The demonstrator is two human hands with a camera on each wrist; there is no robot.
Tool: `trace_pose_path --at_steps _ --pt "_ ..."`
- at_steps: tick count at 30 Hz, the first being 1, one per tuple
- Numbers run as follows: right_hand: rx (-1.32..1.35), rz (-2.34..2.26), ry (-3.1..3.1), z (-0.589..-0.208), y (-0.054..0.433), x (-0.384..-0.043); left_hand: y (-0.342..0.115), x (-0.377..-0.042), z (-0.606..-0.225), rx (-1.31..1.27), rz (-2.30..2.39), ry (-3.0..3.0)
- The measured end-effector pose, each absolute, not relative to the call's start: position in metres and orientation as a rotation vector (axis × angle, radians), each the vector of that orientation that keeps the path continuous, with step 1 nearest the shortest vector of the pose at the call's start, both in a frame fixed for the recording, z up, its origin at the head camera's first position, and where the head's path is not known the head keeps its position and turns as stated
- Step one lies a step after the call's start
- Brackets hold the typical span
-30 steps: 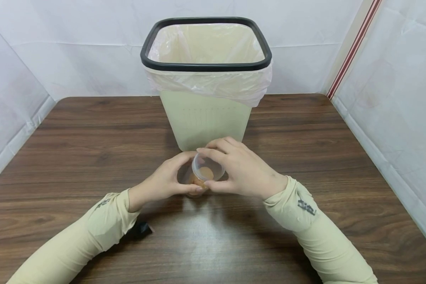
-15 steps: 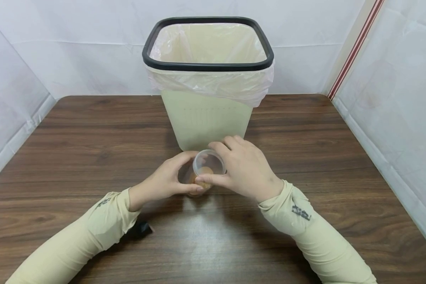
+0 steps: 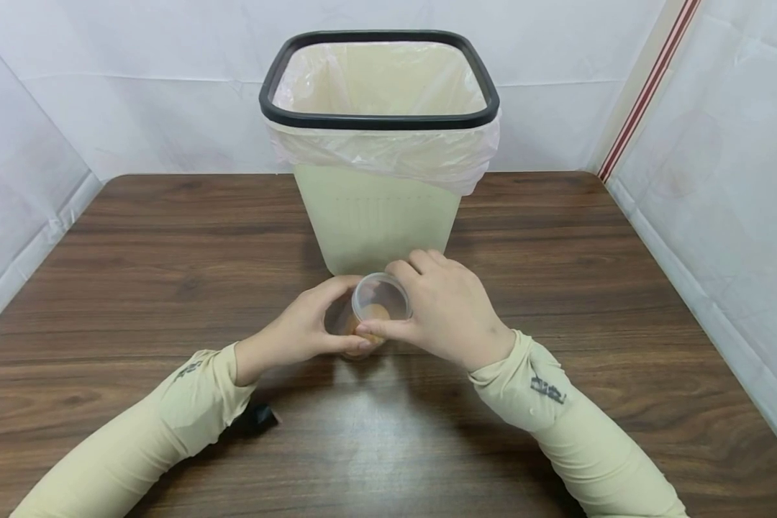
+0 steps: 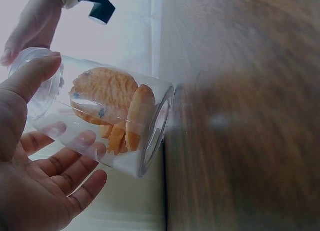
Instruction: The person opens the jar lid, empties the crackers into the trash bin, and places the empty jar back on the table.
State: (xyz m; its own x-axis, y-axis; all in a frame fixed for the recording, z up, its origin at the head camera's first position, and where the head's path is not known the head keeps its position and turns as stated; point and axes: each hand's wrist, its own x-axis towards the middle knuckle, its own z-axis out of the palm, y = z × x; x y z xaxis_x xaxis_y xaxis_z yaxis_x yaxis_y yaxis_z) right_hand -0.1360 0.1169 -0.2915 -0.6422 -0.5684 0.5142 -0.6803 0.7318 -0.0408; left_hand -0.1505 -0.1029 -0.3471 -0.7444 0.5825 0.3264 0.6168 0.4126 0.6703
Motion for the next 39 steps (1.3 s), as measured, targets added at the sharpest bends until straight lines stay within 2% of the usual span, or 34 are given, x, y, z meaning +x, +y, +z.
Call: trace_pose_path --at_steps 39 --pt "1.109 0.411 -2.501 -0.2872 0.1199 -0.1371 -0.1030 -0.1501 -0.3478 -1.104 -1.266 -2.604"
